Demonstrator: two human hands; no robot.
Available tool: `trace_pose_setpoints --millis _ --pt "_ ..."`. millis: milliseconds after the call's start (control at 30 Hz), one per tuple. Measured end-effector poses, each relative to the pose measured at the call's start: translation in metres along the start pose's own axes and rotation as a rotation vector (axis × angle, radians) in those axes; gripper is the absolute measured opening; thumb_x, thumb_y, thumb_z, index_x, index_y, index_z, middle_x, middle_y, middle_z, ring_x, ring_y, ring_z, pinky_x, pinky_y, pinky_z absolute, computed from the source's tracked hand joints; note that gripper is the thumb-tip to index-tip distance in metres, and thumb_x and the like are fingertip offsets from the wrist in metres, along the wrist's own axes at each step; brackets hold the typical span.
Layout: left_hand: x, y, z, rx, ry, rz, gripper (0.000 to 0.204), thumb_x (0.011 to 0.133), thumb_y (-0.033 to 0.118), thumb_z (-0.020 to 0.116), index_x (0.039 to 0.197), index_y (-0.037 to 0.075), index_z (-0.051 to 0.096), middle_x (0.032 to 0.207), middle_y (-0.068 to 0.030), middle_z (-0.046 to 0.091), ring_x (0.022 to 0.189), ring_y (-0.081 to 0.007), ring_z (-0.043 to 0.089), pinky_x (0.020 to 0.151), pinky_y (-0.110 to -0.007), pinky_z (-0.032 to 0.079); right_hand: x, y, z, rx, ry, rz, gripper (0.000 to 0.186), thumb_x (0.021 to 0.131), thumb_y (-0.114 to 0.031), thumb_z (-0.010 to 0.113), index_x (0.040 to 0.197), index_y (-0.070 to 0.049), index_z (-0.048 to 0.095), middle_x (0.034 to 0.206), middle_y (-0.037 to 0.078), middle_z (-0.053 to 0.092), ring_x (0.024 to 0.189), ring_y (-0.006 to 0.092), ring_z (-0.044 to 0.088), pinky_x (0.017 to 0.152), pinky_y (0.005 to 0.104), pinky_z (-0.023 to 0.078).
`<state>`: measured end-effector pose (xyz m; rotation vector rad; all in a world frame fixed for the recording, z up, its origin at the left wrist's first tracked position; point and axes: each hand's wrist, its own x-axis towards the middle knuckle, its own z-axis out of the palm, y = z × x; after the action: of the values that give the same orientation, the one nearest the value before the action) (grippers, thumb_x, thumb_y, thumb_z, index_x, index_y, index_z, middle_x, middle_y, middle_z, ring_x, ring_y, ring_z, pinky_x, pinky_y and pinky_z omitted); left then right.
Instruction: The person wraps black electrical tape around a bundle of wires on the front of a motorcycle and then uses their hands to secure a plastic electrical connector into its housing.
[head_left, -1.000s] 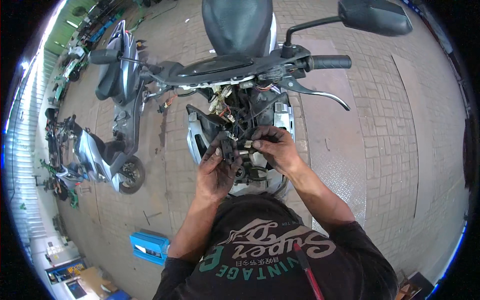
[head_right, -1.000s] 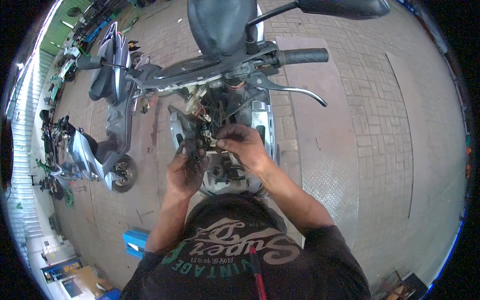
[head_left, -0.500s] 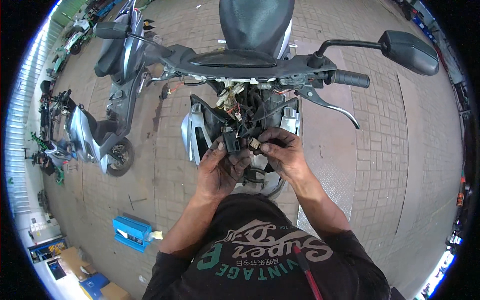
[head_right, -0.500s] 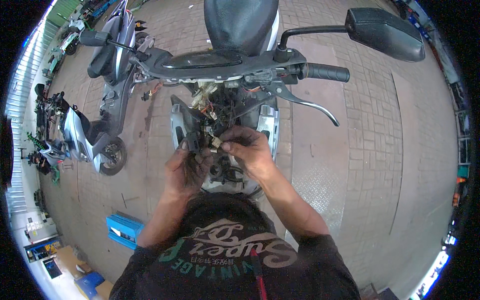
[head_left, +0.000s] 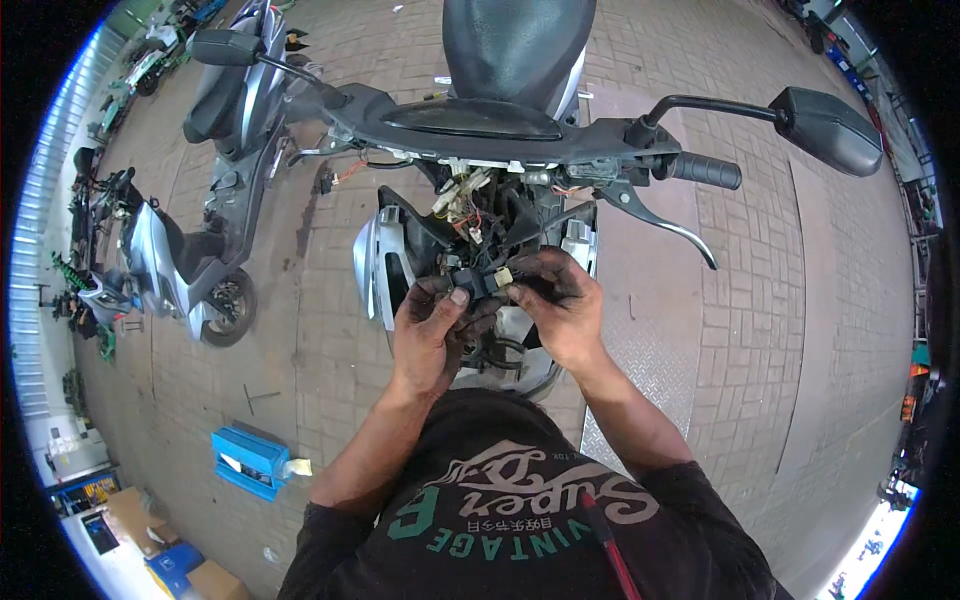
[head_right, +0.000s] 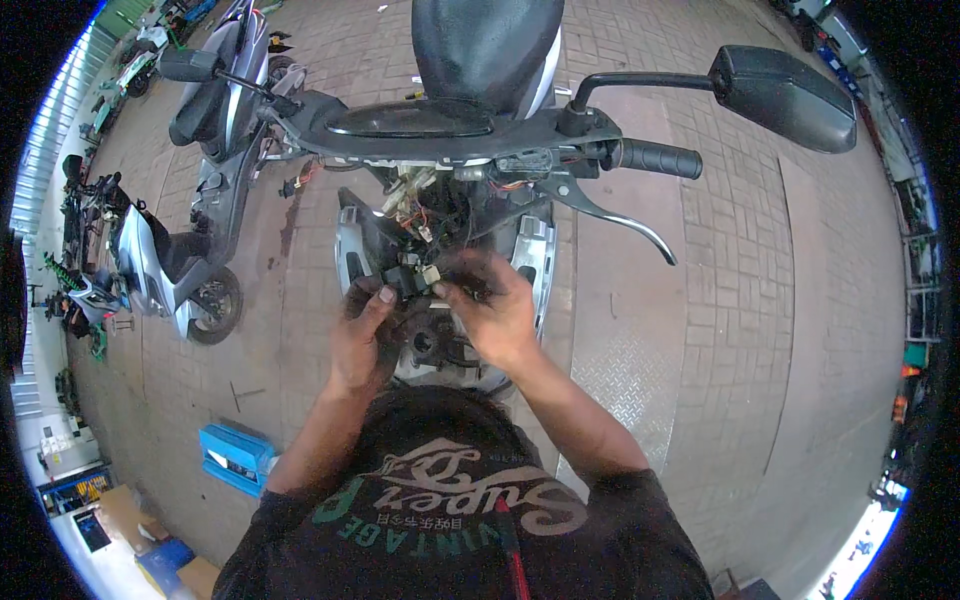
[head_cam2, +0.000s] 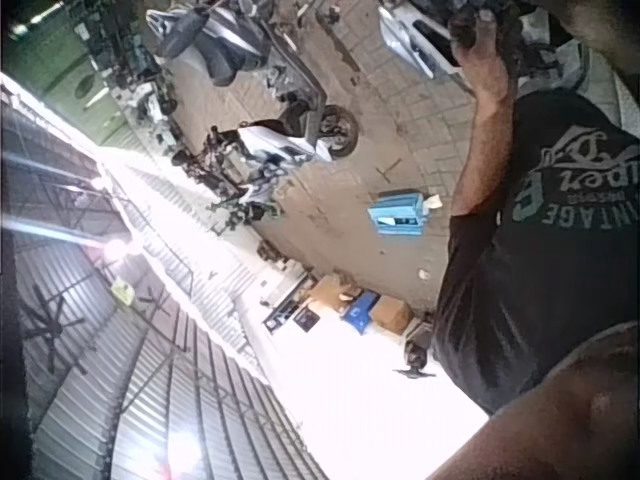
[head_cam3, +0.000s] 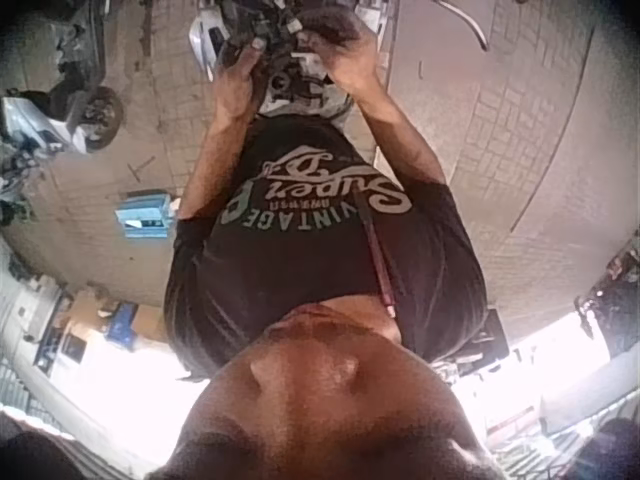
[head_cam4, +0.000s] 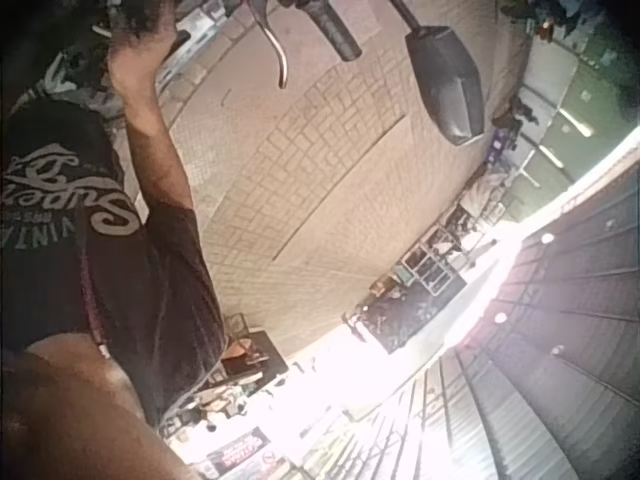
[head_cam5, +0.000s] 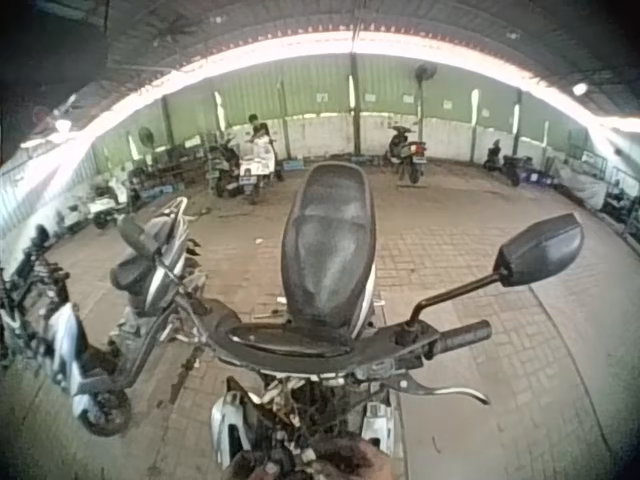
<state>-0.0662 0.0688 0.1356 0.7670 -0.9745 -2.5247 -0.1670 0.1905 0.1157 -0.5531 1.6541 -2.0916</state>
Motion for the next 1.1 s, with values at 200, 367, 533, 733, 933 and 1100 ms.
trace_pose_setpoints --millis 200,367,533,733,933,1100 --pt "0.000 -0.003 0.000 0.017 -0.016 -0.012 0.029 0.088 0.011 0.061 0.111 0.001 0.047 0.102 -0.0117 0.060 0.092 -0.0253 0.064 0.078 -0.038 0.055 -0.001 0.006 0.003 -0.063 0.010 -0.023 0.024 0.078 0.010 0.064 0.101 0.003 0.057 0.094 0.008 0.064 0.087 0.0134 0.061 0.076 0.0260 0.050" --pt "-0.002 -0.004 0.007 -0.014 -0.045 -0.051 0.030 0.088 0.010 0.061 0.115 0.003 0.050 0.106 -0.0100 0.062 0.091 -0.0242 0.065 0.077 -0.035 0.055 0.000 0.010 -0.003 0.024 0.036 0.071 0.021 0.078 0.009 0.063 0.098 0.003 0.060 0.092 0.007 0.065 0.084 0.0120 0.061 0.075 0.0246 0.050" --pt "0.000 -0.007 0.010 0.008 -0.048 -0.033 0.030 0.089 0.010 0.060 0.115 0.000 0.052 0.106 -0.0108 0.063 0.091 -0.0247 0.065 0.079 -0.035 0.054 0.002 0.011 -0.004 -0.028 0.044 0.030 0.020 0.077 0.011 0.063 0.095 0.003 0.059 0.088 0.007 0.064 0.079 0.0109 0.060 0.069 0.0235 0.051" --pt "0.004 -0.015 0.004 -0.090 -0.062 -0.058 0.029 0.088 0.011 0.060 0.114 0.000 0.051 0.107 -0.0111 0.063 0.094 -0.0250 0.064 0.080 -0.037 0.054 0.007 0.016 -0.012 -0.148 -0.020 0.024 0.019 0.076 0.006 0.068 0.094 0.001 0.062 0.087 0.006 0.065 0.078 0.0109 0.060 0.069 0.0249 0.050" --pt "0.009 -0.017 0.005 -0.002 0.001 0.018 0.033 0.087 0.014 0.063 0.114 0.000 0.050 0.104 -0.0094 0.060 0.092 -0.0202 0.061 0.079 -0.034 0.051 0.012 0.013 -0.002 -0.134 -0.099 0.032 0.034 0.080 0.009 0.062 0.112 0.001 0.056 0.094 0.005 0.062 0.087 0.0110 0.057 0.076 0.0249 0.047" --pt "0.010 -0.018 -0.014 0.354 -0.026 0.236 0.027 0.085 0.005 0.064 0.108 0.001 0.050 0.096 -0.0055 0.061 0.084 -0.0118 0.058 0.074 -0.023 0.049 -0.011 0.012 0.017 -0.004 -0.101 0.093 0.053 0.079 0.008 0.062 0.128 0.001 0.043 0.110 0.009 0.058 0.103 0.0155 0.056 0.088 0.0289 0.046"
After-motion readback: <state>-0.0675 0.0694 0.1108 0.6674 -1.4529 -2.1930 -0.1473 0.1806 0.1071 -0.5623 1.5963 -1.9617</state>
